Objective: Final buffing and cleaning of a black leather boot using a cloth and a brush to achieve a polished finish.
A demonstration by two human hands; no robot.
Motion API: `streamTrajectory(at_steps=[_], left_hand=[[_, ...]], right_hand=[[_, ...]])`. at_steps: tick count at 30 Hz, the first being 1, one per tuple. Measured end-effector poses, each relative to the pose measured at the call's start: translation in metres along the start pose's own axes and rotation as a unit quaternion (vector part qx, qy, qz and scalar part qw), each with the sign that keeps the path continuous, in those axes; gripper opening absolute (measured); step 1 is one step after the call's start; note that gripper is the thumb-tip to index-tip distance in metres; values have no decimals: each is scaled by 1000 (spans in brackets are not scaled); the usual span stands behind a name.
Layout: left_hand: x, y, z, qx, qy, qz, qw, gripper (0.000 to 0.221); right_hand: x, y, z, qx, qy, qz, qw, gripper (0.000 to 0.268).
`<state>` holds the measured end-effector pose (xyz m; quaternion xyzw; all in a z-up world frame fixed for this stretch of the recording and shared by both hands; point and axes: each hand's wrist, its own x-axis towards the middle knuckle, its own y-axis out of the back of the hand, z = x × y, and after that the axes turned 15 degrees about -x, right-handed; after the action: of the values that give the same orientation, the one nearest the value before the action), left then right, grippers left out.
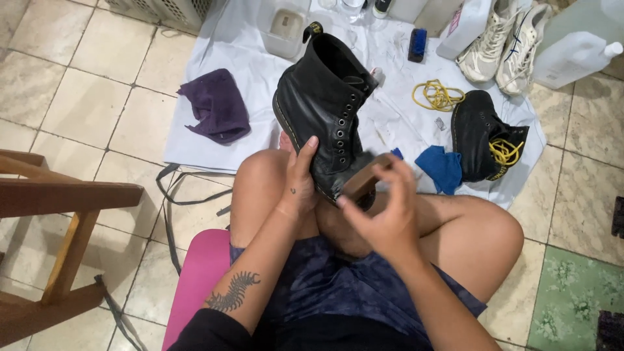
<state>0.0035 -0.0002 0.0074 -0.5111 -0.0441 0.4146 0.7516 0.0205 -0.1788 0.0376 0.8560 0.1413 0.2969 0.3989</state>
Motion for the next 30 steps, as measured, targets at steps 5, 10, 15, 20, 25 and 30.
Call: streamTrajectory(at_steps=[5, 10, 15, 20, 25, 30], left_hand=[[-5, 0, -4, -11, 11, -2, 1000, 35], [-1, 14, -8, -3, -6, -11, 1000, 36], [-2, 1, 2, -12, -10, -22, 1000, 36], [9, 28, -5, -3, 0, -23, 1000, 37], [-8, -4, -2, -21, 1, -33, 999, 35], [-49, -51, 11, 86, -20, 21, 996, 38]], right_hand=[[11, 16, -4, -11, 3, -25, 1000, 68], [6, 19, -14, 8, 49, -53, 997, 75], [23, 25, -2, -17, 7, -6, 1000, 68], [4, 27, -6, 5, 55, -39, 998, 77], [15, 42, -1, -42, 5, 28, 999, 70], [12, 56, 7, 9, 84, 41, 996, 78]])
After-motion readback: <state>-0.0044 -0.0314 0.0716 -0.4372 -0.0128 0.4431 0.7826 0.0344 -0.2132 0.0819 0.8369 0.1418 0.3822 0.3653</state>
